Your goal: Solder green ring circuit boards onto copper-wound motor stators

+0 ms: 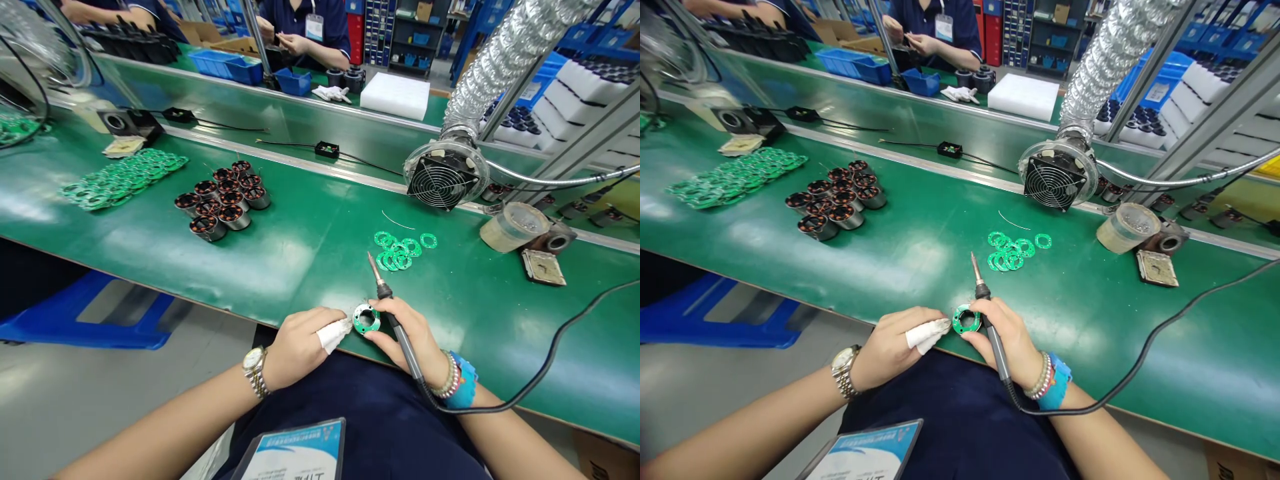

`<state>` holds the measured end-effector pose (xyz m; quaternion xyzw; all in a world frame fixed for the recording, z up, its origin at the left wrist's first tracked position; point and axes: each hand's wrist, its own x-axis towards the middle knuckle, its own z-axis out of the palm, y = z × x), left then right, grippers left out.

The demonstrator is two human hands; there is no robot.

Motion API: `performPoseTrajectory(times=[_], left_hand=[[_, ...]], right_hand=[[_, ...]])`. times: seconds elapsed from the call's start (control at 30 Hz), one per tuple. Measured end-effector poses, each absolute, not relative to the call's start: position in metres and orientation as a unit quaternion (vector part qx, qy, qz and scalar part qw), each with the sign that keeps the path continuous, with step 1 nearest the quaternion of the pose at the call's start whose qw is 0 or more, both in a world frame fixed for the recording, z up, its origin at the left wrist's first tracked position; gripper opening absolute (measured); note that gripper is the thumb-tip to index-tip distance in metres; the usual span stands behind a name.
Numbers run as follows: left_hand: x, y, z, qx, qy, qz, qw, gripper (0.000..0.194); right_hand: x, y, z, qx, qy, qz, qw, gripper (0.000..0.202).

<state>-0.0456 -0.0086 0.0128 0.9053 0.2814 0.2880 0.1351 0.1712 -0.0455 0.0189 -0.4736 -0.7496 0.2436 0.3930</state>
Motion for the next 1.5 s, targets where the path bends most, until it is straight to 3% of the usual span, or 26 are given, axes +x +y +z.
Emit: performPoseTrajectory(times=[0.13,0.3,0.37,0.5,0.63,0.7,0.93,1.2,1.37,1.43,1.5], left_hand=[[-0.037,-0.007,0.014,0.896,0.277,0.313,0.151,0.012],[-0.012,-0.015,0.019,0.776,0.425,0.338,0.32,0.01],[-0.005,-0.02,0.019,0.731,0.47,0.357,0.342,0.012],[-0.009,-0.033,0.01,0.788,0.432,0.382,0.214,0.005],[-0.025,-0.042,0.002,0.876,0.325,0.347,0.081,0.034],[-0.033,-0.039,0.004,0.897,0.306,0.311,0.072,0.039],[-0.033,-0.004,0.029,0.796,0.404,0.238,0.384,0.02],[-0.024,-0.003,0.033,0.805,0.399,0.205,0.387,0.019],[-0.022,0.005,0.035,0.624,0.408,0.113,0.656,0.023],[-0.025,0.007,0.034,0.662,0.407,0.114,0.618,0.022],[-0.03,0.007,0.031,0.78,0.381,0.151,0.472,0.019]], right_hand=[[0.171,-0.046,0.019,-0.47,-0.752,0.241,0.394,0.033],[0.169,-0.049,0.018,-0.477,-0.752,0.226,0.394,0.035],[0.168,-0.049,0.017,-0.48,-0.752,0.216,0.397,0.035],[0.166,-0.05,0.016,-0.484,-0.752,0.21,0.394,0.034],[0.165,-0.051,0.016,-0.484,-0.753,0.208,0.394,0.034],[0.165,-0.051,0.015,-0.483,-0.754,0.208,0.394,0.033],[0.172,-0.044,0.022,-0.476,-0.746,0.265,0.383,0.035],[0.176,-0.045,0.032,-0.468,-0.761,0.258,0.369,0.037],[0.175,-0.043,0.03,-0.464,-0.771,0.232,0.369,0.032],[0.175,-0.042,0.028,-0.462,-0.771,0.232,0.372,0.032],[0.176,-0.042,0.027,-0.462,-0.768,0.238,0.374,0.031]])
